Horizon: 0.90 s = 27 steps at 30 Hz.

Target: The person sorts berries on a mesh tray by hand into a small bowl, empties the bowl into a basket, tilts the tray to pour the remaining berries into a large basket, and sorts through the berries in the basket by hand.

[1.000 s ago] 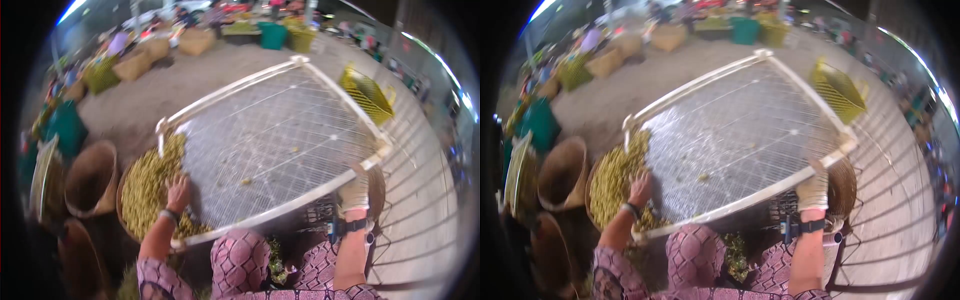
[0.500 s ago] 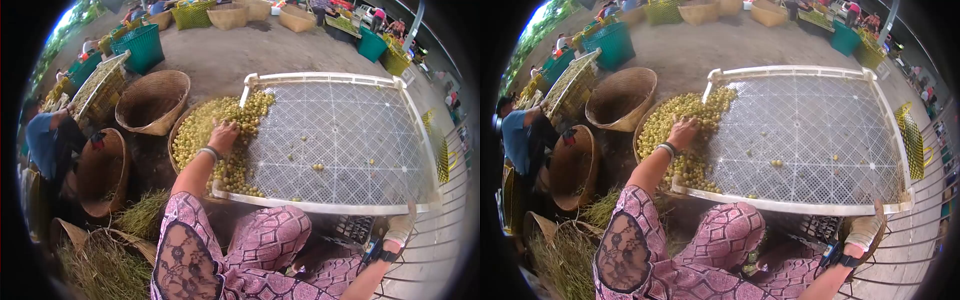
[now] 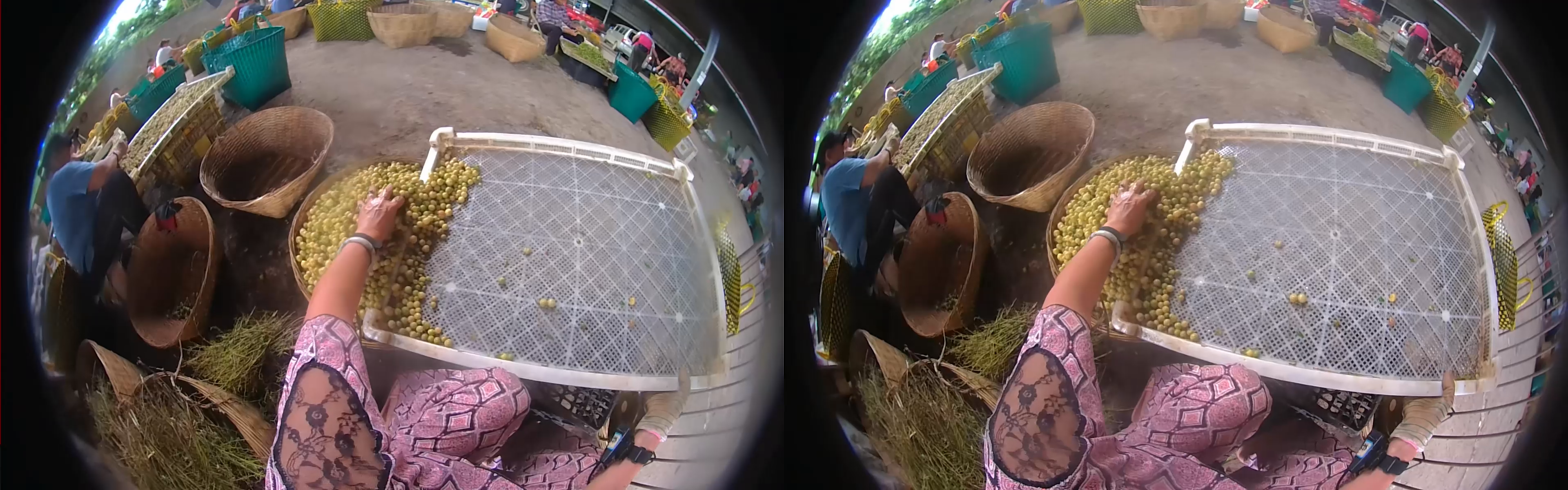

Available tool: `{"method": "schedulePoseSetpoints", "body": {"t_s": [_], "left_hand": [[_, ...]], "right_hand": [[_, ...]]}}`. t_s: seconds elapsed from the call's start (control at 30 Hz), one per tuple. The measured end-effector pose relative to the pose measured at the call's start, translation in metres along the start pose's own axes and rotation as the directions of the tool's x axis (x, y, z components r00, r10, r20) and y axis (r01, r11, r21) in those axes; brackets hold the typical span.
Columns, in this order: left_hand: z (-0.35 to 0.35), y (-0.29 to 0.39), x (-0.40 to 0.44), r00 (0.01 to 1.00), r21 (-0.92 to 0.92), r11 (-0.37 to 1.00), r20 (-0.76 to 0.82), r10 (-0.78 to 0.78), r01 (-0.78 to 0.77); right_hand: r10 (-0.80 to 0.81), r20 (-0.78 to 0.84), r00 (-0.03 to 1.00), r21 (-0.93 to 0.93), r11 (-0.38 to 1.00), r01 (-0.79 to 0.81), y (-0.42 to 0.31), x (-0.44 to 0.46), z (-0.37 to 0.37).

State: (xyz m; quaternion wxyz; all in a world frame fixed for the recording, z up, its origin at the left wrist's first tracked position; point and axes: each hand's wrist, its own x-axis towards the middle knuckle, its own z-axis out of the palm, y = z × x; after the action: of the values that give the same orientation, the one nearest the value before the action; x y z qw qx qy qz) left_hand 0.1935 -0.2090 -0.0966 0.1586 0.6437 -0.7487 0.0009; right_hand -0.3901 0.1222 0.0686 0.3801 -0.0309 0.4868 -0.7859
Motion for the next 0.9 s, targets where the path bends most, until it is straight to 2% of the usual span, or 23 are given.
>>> {"method": "schedulePoseSetpoints", "body": {"t_s": [0.17,0.3,0.4,0.5,0.57,0.67,0.73,0.77,0.8,0.83,0.9], "left_hand": [[-0.007,-0.003,0.003,0.991,0.070,0.994,0.098,-0.086,0.080],[-0.023,-0.008,-0.015,0.966,0.094,0.989,0.219,-0.136,0.117],[-0.031,-0.012,-0.029,0.957,0.129,0.985,0.253,-0.143,0.113],[-0.038,-0.013,-0.047,0.967,0.131,0.986,0.216,-0.132,0.105],[-0.059,0.009,-0.068,0.972,0.135,0.982,0.176,-0.153,0.130],[-0.045,0.010,-0.110,0.988,-0.071,0.995,-0.129,-0.083,0.074],[-0.034,0.019,-0.147,0.936,-0.297,0.954,-0.328,-0.130,0.028],[-0.028,0.019,-0.163,0.928,-0.362,0.932,-0.347,-0.139,0.004],[-0.026,0.023,-0.178,0.929,-0.436,0.898,-0.305,-0.212,0.062],[-0.022,0.025,-0.192,0.916,-0.472,0.877,-0.305,-0.261,0.093],[-0.004,0.025,-0.214,0.896,-0.554,0.769,-0.088,-0.435,0.319]], "right_hand": [[-0.061,-0.070,0.996,-0.053,0.997,0.057,0.001,0.001,0.003],[-0.043,-0.039,0.998,-0.065,0.997,0.041,0.002,-0.001,0.003],[-0.025,-0.014,1.000,-0.040,0.999,0.024,0.003,-0.003,0.006],[-0.069,0.001,0.998,-0.031,0.997,0.069,0.003,0.002,0.000],[-0.088,0.034,0.995,-0.020,0.996,0.089,0.000,0.017,-0.016],[-0.055,0.166,0.985,-0.018,0.998,0.059,-0.003,0.013,-0.013],[-0.098,0.115,0.989,-0.063,0.992,0.105,0.002,-0.001,0.005],[-0.101,0.063,0.993,-0.075,0.992,0.105,0.004,-0.008,0.018],[-0.104,0.014,0.994,-0.086,0.991,0.105,0.005,-0.014,0.024],[-0.075,0.032,0.997,-0.112,0.991,0.079,0.001,0.005,0.006],[-0.092,-0.025,0.995,-0.155,0.984,0.087,0.007,0.033,-0.014]]}}
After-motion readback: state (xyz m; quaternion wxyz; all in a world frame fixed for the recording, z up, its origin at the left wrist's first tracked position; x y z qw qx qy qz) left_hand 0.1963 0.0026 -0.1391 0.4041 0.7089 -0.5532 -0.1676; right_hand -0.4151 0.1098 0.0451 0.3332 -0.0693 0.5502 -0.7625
